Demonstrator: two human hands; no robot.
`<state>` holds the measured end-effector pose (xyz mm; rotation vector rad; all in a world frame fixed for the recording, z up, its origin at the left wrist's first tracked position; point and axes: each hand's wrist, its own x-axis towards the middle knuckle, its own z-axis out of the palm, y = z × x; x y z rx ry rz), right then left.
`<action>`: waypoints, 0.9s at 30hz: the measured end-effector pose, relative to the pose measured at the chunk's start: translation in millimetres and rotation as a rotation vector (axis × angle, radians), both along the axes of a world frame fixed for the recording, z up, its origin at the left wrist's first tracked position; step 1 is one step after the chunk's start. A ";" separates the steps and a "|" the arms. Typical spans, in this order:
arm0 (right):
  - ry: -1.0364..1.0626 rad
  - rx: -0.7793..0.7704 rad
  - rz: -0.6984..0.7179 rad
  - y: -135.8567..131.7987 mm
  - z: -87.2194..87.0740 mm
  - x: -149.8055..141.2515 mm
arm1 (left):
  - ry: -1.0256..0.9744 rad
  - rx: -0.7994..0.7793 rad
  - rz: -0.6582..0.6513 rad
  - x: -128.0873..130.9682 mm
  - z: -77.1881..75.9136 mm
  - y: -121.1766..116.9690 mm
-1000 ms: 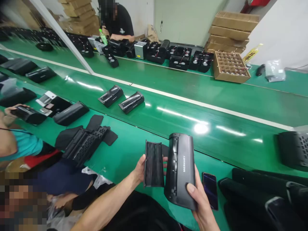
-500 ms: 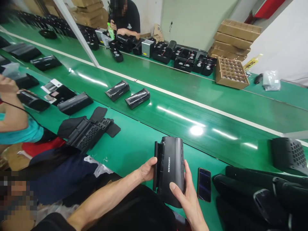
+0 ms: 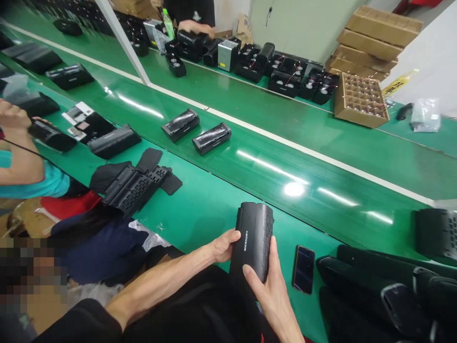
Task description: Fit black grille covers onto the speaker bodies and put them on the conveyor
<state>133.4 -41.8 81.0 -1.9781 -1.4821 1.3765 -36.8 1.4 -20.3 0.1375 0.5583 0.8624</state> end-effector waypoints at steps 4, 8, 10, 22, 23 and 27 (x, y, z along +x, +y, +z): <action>-0.040 -0.028 0.043 -0.4 -6.9 4.9 | -0.019 0.001 -0.044 3.6 0.5 0.6; 0.011 -0.106 0.081 17.8 -4.3 18.1 | -0.039 -0.015 -0.073 5.9 3.2 5.2; 0.079 -0.148 0.104 26.5 -2.4 27.0 | -0.043 -0.016 -0.061 4.6 6.9 8.7; -0.076 0.447 -0.358 -14.6 -24.0 -14.6 | 0.257 -0.119 0.217 6.7 26.3 7.8; -0.046 0.397 -0.347 -14.0 -22.9 -6.1 | 0.309 -0.112 0.163 -4.2 27.4 10.1; 0.181 0.118 -0.322 -25.3 -22.7 35.8 | 0.528 0.098 -0.030 -60.6 32.9 30.9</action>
